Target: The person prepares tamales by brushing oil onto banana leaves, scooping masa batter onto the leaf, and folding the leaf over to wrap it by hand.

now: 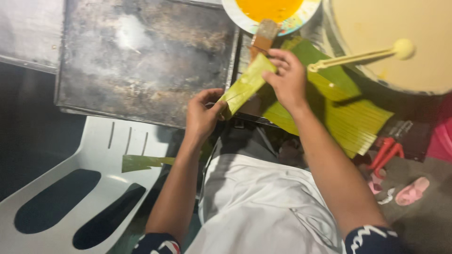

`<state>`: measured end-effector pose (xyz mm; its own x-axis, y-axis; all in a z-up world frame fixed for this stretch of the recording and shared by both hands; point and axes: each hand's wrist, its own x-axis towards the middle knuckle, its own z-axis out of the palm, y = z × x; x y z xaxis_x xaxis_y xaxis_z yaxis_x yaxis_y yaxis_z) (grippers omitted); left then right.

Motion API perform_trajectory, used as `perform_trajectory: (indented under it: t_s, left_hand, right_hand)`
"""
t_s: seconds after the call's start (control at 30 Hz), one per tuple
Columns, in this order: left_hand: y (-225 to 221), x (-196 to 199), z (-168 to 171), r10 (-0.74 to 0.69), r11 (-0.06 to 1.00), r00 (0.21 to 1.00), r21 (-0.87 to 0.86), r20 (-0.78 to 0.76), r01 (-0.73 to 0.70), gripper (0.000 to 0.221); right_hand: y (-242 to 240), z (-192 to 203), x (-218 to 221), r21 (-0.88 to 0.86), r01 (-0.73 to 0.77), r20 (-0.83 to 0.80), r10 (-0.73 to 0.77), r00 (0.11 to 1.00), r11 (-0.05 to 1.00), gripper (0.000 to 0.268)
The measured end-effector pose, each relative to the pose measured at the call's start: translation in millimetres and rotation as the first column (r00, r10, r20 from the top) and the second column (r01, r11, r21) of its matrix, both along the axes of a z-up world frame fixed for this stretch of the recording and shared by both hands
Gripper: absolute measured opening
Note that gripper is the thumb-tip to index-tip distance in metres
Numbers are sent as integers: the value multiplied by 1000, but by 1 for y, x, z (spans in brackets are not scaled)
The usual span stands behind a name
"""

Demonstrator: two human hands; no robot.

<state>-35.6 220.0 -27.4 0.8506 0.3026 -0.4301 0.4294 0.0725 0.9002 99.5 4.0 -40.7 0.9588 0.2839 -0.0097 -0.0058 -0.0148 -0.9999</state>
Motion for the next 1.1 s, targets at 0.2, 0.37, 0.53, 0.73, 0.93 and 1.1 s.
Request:
perform_trajectory:
  t_s: [0.2,0.37,0.53,0.73,0.93,1.1]
  left_hand:
    - [8,-6,9,-13,718,976,681,219,-144,30]
    - [11,2,16,-214,517,973,855,88,37,41]
    - [7,14,26,-284,469,951,883,119,29,34]
    - [-28,29,34,-374,556,890,831,259,-8,36]
    - [-65,33,42,-484,544,834,837,264,50,39]
    - [-89,14,43,-590,516,784,837,191,184,40]
  right_hand:
    - [101,20,44,-662,63,415,295,861,747,19]
    - [97,32,22,-720,218,599,431,675,659,20]
    - [-22,67,-66,-771,164,411,284,866,615,44]
    - [-147,58,-143,-926,260,335,279,900,273,72]
    - [-167,28,-192,-850,333,410,115,905,409,32]
    - [-172,16,-190,-802,451,508,52,860,391,19]
